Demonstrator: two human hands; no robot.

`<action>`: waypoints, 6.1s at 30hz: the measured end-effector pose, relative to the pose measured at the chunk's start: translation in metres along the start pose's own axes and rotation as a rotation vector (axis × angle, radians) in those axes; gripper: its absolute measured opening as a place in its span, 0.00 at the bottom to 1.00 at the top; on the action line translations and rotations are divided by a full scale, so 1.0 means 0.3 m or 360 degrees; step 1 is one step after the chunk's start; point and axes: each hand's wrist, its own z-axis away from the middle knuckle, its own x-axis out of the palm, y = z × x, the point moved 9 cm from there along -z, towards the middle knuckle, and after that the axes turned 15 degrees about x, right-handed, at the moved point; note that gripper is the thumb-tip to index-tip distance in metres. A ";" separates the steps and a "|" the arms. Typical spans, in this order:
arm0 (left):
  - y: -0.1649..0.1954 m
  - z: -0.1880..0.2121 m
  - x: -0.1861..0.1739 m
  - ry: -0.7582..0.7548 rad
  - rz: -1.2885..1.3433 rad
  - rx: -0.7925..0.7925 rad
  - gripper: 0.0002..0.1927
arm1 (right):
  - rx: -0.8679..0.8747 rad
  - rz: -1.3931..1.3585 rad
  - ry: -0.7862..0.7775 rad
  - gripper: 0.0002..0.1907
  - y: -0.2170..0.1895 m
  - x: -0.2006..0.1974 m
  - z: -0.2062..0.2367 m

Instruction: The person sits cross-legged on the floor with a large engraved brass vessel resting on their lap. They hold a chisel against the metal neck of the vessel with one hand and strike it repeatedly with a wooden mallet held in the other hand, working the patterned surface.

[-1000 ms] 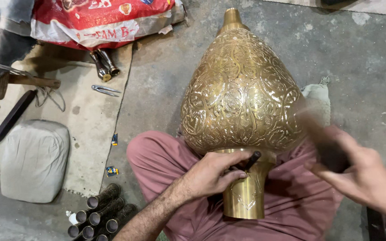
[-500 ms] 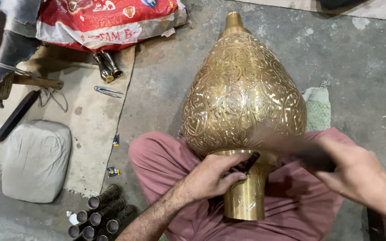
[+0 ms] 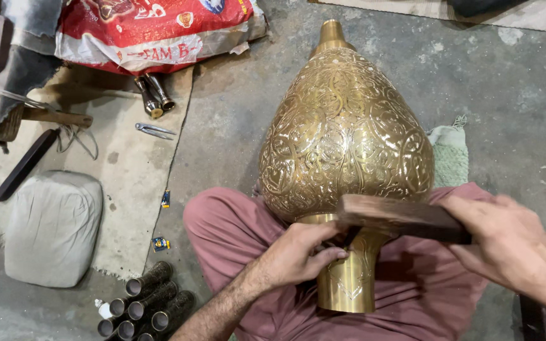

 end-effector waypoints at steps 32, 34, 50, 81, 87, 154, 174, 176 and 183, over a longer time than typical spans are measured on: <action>0.017 0.081 -0.025 0.0468 0.0205 -0.0394 0.26 | 0.0330 0.0482 -0.0454 0.22 -0.205 -0.073 -0.139; 0.014 0.086 -0.025 0.0499 0.0206 -0.0409 0.26 | 0.0394 0.1133 -0.0758 0.17 -0.177 -0.026 -0.121; -0.024 0.171 0.028 0.0848 0.0537 -0.0600 0.24 | 0.0270 0.1570 -0.0979 0.14 -0.345 -0.059 -0.184; -0.058 0.207 0.043 0.0947 0.0884 -0.0426 0.23 | 0.0297 0.0643 -0.0666 0.28 -0.366 -0.049 -0.218; -0.054 0.203 0.036 0.0875 0.0871 -0.0291 0.21 | 0.0350 0.1107 -0.0802 0.26 -0.368 0.000 -0.194; -0.010 0.286 0.130 0.1558 0.1003 -0.0518 0.17 | -0.0247 0.1421 -0.0992 0.17 -0.661 0.077 -0.195; -0.009 0.322 0.196 0.1821 0.0933 -0.0511 0.20 | -0.0504 0.1442 -0.0981 0.18 -0.758 0.099 -0.143; -0.014 0.334 0.215 0.1800 0.0913 -0.0514 0.18 | -0.0386 0.1234 -0.0929 0.21 -0.767 0.084 -0.156; -0.043 0.365 0.255 0.1833 0.0818 -0.0558 0.20 | -0.0522 0.1295 -0.0957 0.16 -0.786 0.092 -0.127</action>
